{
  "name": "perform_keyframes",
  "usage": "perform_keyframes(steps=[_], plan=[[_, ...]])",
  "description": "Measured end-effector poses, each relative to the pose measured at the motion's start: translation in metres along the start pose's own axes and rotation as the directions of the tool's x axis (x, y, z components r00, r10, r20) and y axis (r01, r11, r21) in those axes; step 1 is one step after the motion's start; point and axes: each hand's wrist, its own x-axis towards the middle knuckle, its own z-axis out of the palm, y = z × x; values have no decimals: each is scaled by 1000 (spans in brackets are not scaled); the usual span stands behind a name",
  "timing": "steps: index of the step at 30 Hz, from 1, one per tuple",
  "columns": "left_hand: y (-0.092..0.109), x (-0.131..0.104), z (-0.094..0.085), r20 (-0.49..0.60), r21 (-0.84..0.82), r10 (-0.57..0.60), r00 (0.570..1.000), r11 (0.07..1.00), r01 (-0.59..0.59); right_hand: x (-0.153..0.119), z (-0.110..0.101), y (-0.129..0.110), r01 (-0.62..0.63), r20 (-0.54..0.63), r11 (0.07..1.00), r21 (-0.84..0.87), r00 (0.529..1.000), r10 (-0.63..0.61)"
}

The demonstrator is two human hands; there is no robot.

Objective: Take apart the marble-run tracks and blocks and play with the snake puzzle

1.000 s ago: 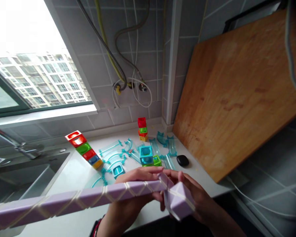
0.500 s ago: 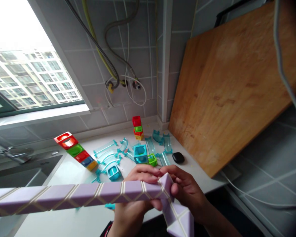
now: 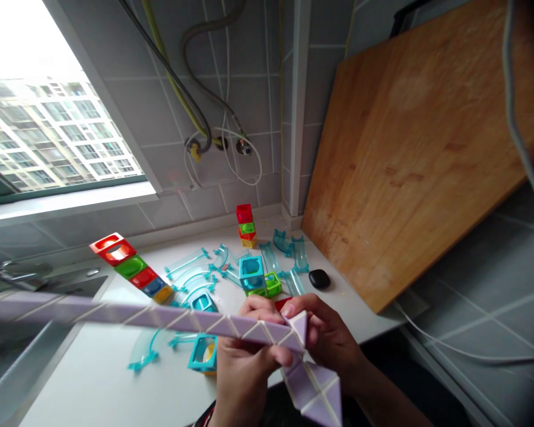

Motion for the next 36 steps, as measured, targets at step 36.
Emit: perform_keyframes(steps=[36], plan=[[29,-5,-3,107,28,-206,973,979,204,-12,-7,-17,671,420,300,-678,688,-592]])
